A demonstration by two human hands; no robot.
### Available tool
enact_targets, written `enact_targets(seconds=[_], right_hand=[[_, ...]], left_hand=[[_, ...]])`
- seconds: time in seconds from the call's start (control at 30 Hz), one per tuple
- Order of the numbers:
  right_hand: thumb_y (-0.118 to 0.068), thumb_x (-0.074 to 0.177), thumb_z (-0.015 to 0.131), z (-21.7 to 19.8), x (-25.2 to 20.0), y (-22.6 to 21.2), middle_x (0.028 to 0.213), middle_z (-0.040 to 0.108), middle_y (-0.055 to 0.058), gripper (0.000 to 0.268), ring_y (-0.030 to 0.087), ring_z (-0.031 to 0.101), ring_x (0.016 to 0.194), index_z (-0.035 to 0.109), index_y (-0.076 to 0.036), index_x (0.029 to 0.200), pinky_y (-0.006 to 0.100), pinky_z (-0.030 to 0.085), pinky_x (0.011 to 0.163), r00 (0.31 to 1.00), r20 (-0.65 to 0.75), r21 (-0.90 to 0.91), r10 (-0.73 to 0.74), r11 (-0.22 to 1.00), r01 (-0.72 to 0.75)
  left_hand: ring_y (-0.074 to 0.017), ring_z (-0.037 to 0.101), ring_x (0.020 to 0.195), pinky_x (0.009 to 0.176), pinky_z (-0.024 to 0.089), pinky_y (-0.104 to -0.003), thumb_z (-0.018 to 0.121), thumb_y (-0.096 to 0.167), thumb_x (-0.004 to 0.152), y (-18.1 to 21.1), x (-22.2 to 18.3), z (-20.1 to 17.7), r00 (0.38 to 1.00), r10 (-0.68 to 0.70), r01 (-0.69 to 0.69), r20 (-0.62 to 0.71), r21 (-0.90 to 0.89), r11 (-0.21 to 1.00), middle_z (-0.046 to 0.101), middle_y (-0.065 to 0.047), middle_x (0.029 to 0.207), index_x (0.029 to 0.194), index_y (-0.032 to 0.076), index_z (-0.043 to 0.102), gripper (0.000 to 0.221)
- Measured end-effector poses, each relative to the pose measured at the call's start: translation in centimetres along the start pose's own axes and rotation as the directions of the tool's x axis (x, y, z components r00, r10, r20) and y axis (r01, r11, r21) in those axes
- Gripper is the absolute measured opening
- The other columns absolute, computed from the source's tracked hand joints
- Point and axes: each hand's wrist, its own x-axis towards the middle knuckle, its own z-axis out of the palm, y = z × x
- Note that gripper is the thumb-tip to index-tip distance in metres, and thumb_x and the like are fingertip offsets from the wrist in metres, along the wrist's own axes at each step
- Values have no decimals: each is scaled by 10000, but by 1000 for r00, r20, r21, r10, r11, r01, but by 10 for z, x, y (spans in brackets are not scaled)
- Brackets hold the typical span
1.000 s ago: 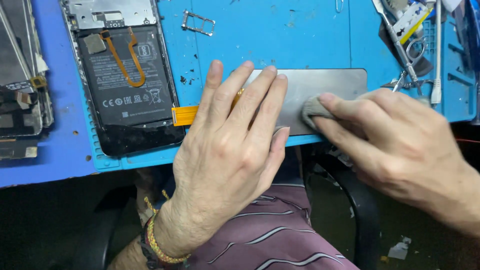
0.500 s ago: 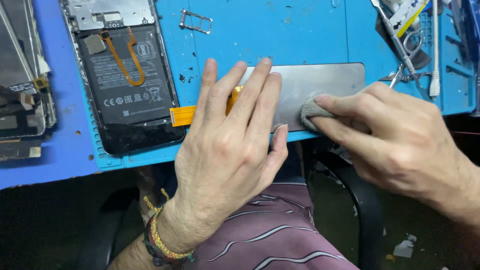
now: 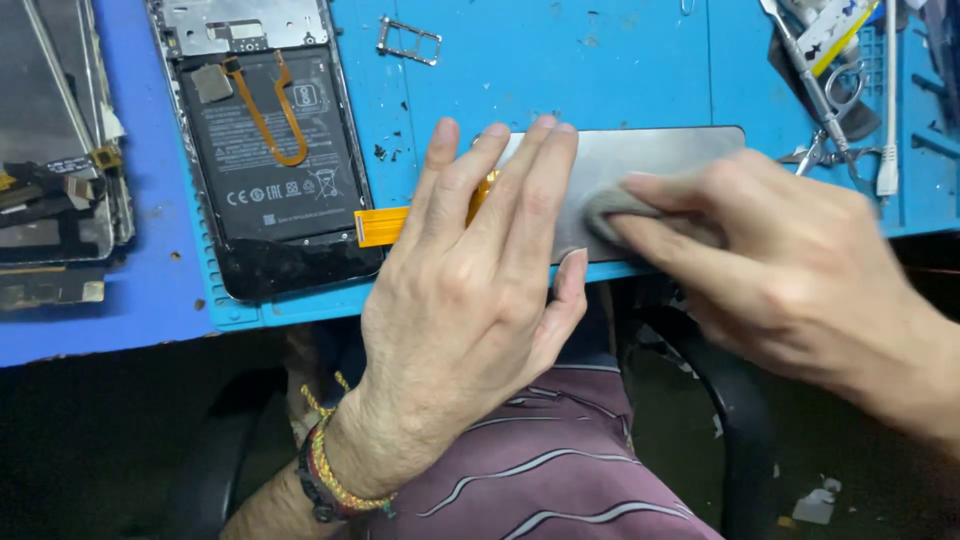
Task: Cleaning a mobile phone screen with a cloth and solvent on a repair workbench
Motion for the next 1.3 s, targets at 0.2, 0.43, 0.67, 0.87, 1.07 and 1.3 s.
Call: enact_targets(seconds=[0.2,0.43,0.67,0.87,1.07,1.3], right_hand=[[24,1037,579,-14,0,11,1307,729,145,326,316,702,984,747,-71,1300,435,549,725,998,56,-39,23,999,-21],[64,965,597,-11,-8,12,1304,700,160,456,299,735,1130,721,-111,1367,414,575,816,991,86,35,100,994,-103],[-2,1027,588,-10,8,9,1286,708,149,341,285,733,1058,725,-96,1325,391,574,796,997,66,59,30,998,-34],[76,1009,536,-8,15,10,1208,688,139,360,322,664,925,721,-76,1278,426,492,617,998,51,48,-23,999,21],[77,1008,535,-7,16,10,1290,694,230,358,333,717,1036,734,-55,1274,418,556,778,999,48,68,11,998,-14],[32,1021,578,-6,13,8,1288,710,143,344,285,710,918,739,-84,1301,421,526,639,995,83,-6,53,999,-53]], left_hand=[[-328,630,1330,1282,451,-553,856,240,940,-1,-3,6,999,-30,29,-15,-4,1000,672,-106,1472,1509,-17,418,763],[-322,646,1340,1285,484,-517,900,247,950,-4,-5,3,1000,-22,22,-17,-19,1000,652,-90,1477,1519,-22,389,811],[-279,650,1347,1254,552,-418,941,248,915,-3,-7,5,999,-38,38,-24,12,999,632,-57,1525,1531,-2,372,875],[-248,692,1382,1268,558,-377,974,205,845,-1,-10,5,997,-73,74,-32,17,997,658,-50,1575,1576,10,295,1016],[-252,729,1350,1247,615,-384,981,172,880,1,-6,8,996,-69,70,-56,15,997,616,-61,1587,1556,-41,296,986],[-270,743,1373,1246,666,-413,1027,186,906,1,-9,8,995,-88,88,-46,-19,996,523,-99,1644,1555,-70,300,1008]])
